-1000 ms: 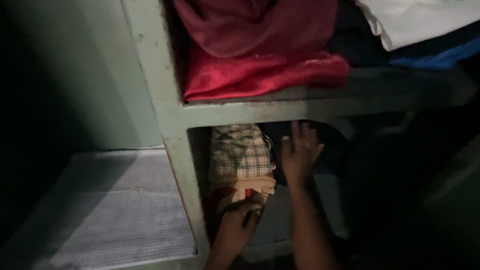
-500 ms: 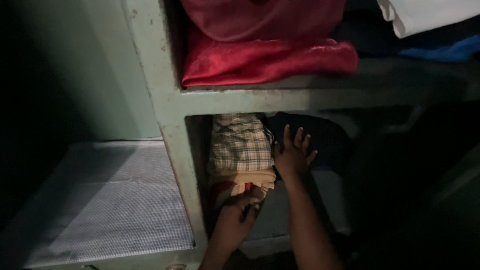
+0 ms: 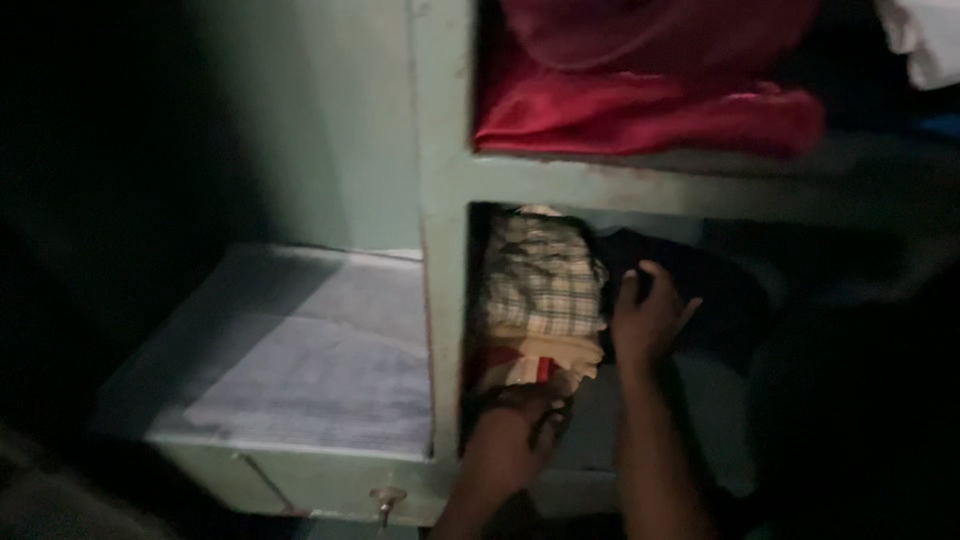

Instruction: The person repeatedly picks folded garments from a pile on the floor, carries them to a metal cabinet, and places them on a shelf. The garments include shirts and pants of various colors. The person handles each item one at a time and stacks them inside the cabinet.

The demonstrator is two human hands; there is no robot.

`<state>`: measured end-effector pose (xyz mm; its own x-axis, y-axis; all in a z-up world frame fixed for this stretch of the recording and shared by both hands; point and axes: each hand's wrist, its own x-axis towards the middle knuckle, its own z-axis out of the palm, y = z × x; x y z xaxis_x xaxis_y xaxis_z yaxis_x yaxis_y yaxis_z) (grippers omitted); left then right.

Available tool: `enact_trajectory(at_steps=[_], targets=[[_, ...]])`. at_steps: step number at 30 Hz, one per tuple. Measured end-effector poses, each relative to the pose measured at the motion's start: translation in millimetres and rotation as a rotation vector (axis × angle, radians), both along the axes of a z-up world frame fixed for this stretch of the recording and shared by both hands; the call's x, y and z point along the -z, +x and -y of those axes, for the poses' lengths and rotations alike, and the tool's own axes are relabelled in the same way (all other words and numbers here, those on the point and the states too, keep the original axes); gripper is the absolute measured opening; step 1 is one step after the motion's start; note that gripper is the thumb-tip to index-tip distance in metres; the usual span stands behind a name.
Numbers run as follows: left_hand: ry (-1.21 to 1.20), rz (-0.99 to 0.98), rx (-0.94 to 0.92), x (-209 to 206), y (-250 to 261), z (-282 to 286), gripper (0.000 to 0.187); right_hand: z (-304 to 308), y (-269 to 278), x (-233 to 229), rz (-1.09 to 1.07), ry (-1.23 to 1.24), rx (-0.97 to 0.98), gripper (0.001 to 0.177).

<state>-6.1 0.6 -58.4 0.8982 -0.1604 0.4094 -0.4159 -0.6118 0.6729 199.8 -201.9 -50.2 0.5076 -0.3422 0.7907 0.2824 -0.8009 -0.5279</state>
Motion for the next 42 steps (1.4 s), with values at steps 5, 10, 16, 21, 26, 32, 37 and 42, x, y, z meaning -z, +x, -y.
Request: enact_trajectory(at_steps=[5,10,16,21,26,32,37,42], targets=[[-0.004,0.158,0.009,5,-34,-3,0.033,-5,-9,-12,0.273,-0.017,-0.193,0.015],[-0.096,0.188,0.159,20,-78,-27,0.030,-14,-32,-28,0.342,0.123,-0.343,0.011],[-0.363,-0.016,0.234,53,-140,-81,0.034,-50,-136,-9,0.167,0.695,-0.632,0.025],[-0.813,-0.405,0.051,96,-194,-131,0.029,-95,-231,32,-0.035,0.998,-0.848,0.030],[-1.373,-0.435,0.059,101,-255,-188,0.068,-136,-283,89,-0.377,1.287,-1.129,0.035],[-1.632,-0.317,0.184,73,-351,-240,0.093,-198,-372,135,-0.718,1.359,-0.980,0.040],[-1.738,-0.279,0.223,78,-418,-268,0.094,-239,-438,138,-0.898,1.407,-0.995,0.046],[-1.744,-0.244,0.226,101,-468,-283,0.096,-265,-499,146,-1.005,1.335,-1.042,0.049]])
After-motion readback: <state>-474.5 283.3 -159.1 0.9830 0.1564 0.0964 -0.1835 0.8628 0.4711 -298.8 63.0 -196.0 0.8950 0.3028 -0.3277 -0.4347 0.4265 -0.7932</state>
